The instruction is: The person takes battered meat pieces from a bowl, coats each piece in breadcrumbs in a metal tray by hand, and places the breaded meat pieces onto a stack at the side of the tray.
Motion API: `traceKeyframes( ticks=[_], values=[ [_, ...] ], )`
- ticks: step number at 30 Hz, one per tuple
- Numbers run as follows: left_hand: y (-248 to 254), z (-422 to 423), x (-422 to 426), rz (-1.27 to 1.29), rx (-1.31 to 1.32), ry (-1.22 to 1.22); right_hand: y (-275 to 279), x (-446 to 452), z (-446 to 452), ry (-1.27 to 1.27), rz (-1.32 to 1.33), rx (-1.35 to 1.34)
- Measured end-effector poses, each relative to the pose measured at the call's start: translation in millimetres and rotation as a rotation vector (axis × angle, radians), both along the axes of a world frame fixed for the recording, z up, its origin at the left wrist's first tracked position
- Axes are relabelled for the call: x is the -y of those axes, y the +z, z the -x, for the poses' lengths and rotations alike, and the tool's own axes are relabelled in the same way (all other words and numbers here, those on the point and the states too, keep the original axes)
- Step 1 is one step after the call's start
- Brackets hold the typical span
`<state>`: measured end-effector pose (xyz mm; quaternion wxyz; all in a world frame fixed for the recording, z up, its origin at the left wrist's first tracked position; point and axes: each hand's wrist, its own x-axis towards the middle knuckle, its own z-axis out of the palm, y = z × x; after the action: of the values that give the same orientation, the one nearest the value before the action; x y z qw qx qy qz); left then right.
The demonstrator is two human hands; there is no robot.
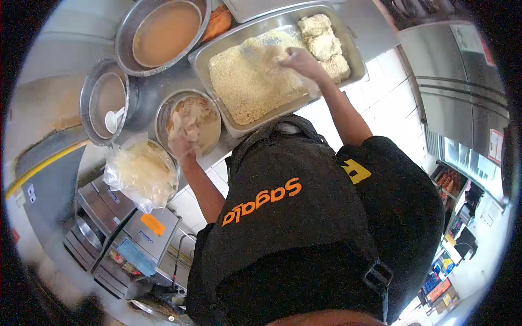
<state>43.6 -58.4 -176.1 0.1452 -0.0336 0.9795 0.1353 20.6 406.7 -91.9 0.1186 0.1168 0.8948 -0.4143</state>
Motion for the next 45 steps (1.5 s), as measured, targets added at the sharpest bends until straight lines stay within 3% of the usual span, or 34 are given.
traceKeyframes(
  ticks=[2, 3, 5, 7, 9, 11, 13, 16, 19, 22, 24, 26, 27, 29, 32, 34, 35, 36, 39, 41, 43, 45],
  values=[
    [6.6, 4.2, -7.0, -0.328, 0.231, 0.344, 19.1, -25.2, -9.2, -0.069, 0.068, 0.031],
    [16.4, 3.2, -17.8, -0.658, 0.226, 0.559, 26.1, -40.9, -13.5, -0.09, 0.124, 0.04],
    [54.6, 2.0, -48.0, -1.023, 0.208, 0.767, 27.9, -67.2, -23.0, -0.15, 0.113, 0.01],
    [103.0, 0.1, -77.8, -1.091, 0.195, 0.755, 18.9, -91.0, -32.8, -0.231, -0.019, -0.065],
    [17.3, -1.7, -26.6, -0.856, -0.057, 0.328, -21.1, -135.1, -39.7, -0.153, 0.047, 0.011],
    [-14.2, 0.0, -1.1, -0.73, -0.104, 0.19, -39.0, -160.0, -52.7, -0.133, 0.004, 0.015],
    [-11.6, 0.6, 1.2, -0.733, 0.036, 0.337, -33.9, -165.1, -55.7, -0.162, -0.146, -0.064],
    [-3.1, -6.9, -4.6, -0.724, -0.022, 0.214, -8.7, -152.0, -49.6, -0.285, -0.599, 0.124],
    [14.6, -13.2, -11.5, -0.635, -0.088, 0.065, -61.3, -161.9, -25.6, -0.239, -0.576, -0.156],
    [26.4, -8.9, -12.0, -0.346, -0.17, -0.151, -77.9, -92.9, 11.9, 0.067, -0.489, 0.099],
    [0.2, -6.3, -2.6, -0.199, -0.232, -0.186, -109.9, -47.4, 23.4, 0.494, -0.2, -0.237],
    [12.1, -11.8, 2.6, -0.188, -0.263, -0.188, -108.8, 8.5, 39.2, 0.767, -0.332, -0.042],
    [49.8, -10.0, -16.3, -0.235, -0.263, -0.194, -114.1, 27.2, 46.1, 0.648, -0.295, -0.117],
    [76.4, -14.7, -31.1, -0.306, -0.281, -0.151, -126.6, 65.7, 56.8, 0.41, -0.205, -0.253],
    [82.1, -11.7, -30.7, -0.401, -0.255, 0.026, -75.4, 115.2, 69.5, 0.315, 0.221, 0.066],
    [89.5, -9.2, -33.0, -0.492, -0.136, 0.213, -103.8, 133.1, 63.5, 0.321, 0.824, 0.282],
    [102.3, -8.2, -40.3, -0.537, -0.17, 0.187, -114.5, 140.1, 62.3, 0.315, 1.123, 0.39],
    [122.5, -8.6, -51.3, -0.582, -0.204, 0.16, -111.5, 148.7, 58.7, 0.261, 1.174, 0.555],
    [120.0, -2.7, -47.0, -0.644, -0.284, 0.142, -81.2, 135.1, 50.7, 0.151, 1.11, 0.586],
    [124.9, -2.0, -49.2, -0.58, -0.305, 0.12, -71.9, 115.9, 49.9, 0.459, 0.645, 0.163],
    [156.5, 3.1, -67.6, -0.442, -0.315, 0.057, -86.0, 88.8, 52.9, 0.711, 0.11, -0.082],
    [158.5, 10.3, -69.2, -0.3, -0.245, 0.009, -119.2, 62.7, 62.6, 0.933, -0.471, -0.134]
  ],
)
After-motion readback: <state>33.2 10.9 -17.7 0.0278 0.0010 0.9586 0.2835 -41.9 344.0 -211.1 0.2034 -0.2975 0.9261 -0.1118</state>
